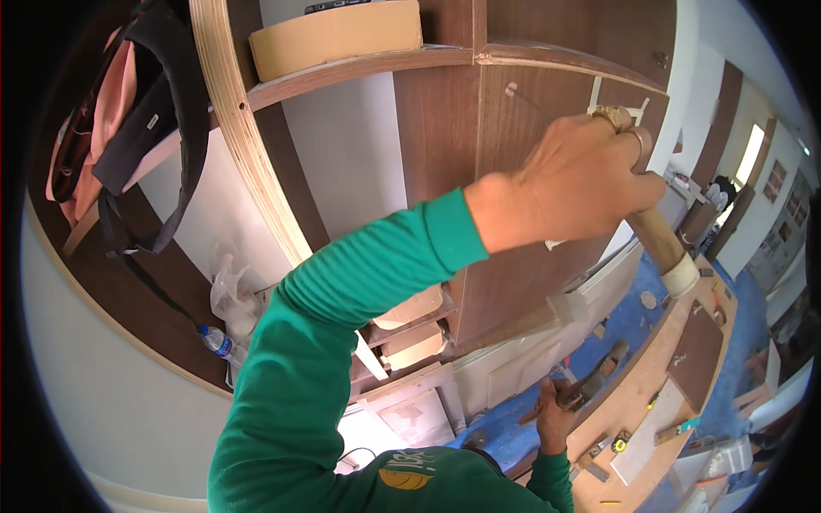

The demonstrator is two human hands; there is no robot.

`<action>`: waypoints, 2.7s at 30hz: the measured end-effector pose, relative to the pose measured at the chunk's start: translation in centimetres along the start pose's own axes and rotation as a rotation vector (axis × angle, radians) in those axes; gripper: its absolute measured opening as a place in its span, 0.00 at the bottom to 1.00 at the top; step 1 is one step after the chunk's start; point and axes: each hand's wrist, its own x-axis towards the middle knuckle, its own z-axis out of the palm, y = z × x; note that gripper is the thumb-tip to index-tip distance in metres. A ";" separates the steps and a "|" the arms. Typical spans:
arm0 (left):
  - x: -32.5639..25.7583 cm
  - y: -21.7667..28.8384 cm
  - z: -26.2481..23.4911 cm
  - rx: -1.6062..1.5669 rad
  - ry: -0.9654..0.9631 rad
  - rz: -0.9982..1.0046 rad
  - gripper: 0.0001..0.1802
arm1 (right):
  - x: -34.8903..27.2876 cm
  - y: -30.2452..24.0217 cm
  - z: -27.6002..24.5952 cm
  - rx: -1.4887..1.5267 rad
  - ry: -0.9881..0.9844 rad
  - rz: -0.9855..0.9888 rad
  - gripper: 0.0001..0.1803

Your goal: The person uses a hammer and a wooden block to tap a thin wooden strip into place on a wooden cabinet frame. They then use a hammer to drive nails into the strip to secure it.

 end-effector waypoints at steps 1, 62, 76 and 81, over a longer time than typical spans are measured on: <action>-0.1 -1.3 1.0 0.014 0.088 0.056 0.09 | 0.3 -0.7 -0.3 -0.008 -0.015 -0.012 0.15; -2.1 -7.7 3.2 0.003 0.393 0.047 0.16 | 15.1 -13.5 9.7 -0.125 0.186 -0.656 0.12; -3.0 -7.7 2.3 -0.004 0.315 0.078 0.19 | 12.4 -14.6 11.8 0.116 0.197 -0.537 0.12; -2.7 -7.8 2.0 -0.019 0.214 0.087 0.15 | 13.5 -12.5 10.0 -0.088 0.104 -0.567 0.12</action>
